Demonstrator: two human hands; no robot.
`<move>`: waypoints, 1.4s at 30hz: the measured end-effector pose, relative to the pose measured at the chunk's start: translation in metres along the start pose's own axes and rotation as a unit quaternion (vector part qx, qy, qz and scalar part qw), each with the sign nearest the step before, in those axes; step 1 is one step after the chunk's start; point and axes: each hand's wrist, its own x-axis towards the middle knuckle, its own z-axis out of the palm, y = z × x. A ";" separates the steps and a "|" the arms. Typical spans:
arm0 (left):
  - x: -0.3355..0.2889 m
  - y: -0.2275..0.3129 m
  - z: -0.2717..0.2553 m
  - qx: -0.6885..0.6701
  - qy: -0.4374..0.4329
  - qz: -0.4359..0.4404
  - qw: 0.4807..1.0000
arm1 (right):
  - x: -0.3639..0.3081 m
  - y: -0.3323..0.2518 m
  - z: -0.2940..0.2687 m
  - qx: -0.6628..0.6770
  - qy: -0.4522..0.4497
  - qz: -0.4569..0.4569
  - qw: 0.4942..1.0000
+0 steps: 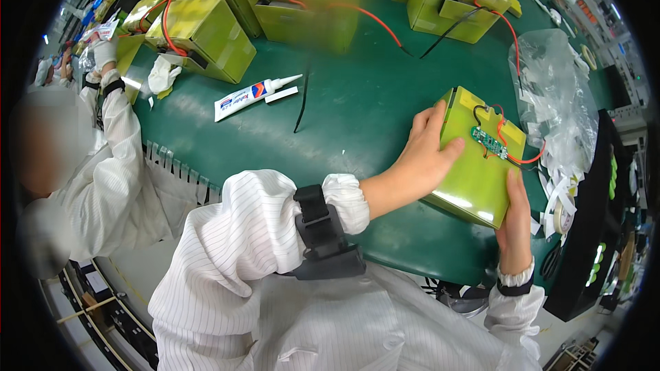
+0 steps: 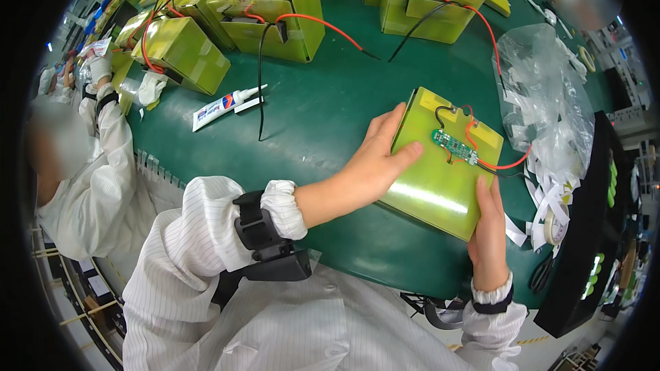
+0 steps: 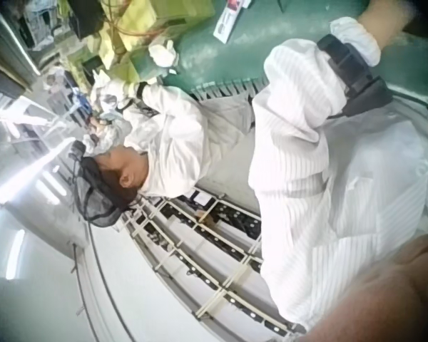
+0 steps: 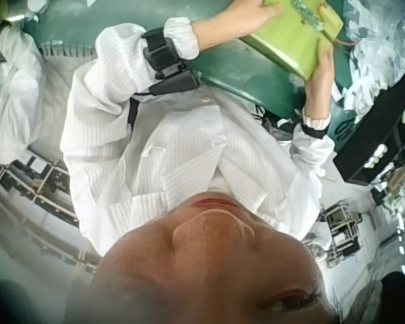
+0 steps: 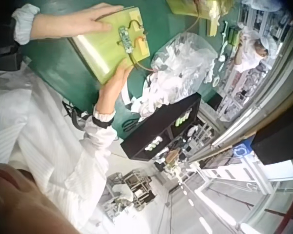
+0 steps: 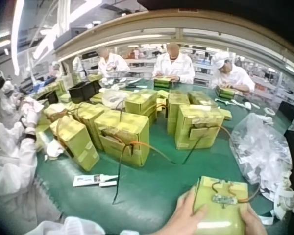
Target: The person assembles battery packs by applying adhesive tape and managing electronic components at a factory workstation. The adhesive tape is cut with scissors.
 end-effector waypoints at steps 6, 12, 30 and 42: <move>0.007 -0.010 -0.002 -0.122 -0.041 -0.018 0.992 | 0.002 -0.003 0.002 -0.007 -0.003 0.023 1.000; 0.015 -0.011 0.003 -0.072 -0.007 0.010 0.997 | 0.004 -0.005 0.005 -0.027 0.008 0.019 0.999; 0.002 0.030 0.004 -0.026 -0.080 -0.072 0.994 | 0.003 -0.005 0.005 0.004 -0.026 -0.021 0.999; 0.006 0.025 0.001 -0.001 -0.020 -0.067 0.998 | 0.005 -0.002 0.010 0.004 -0.032 -0.051 0.998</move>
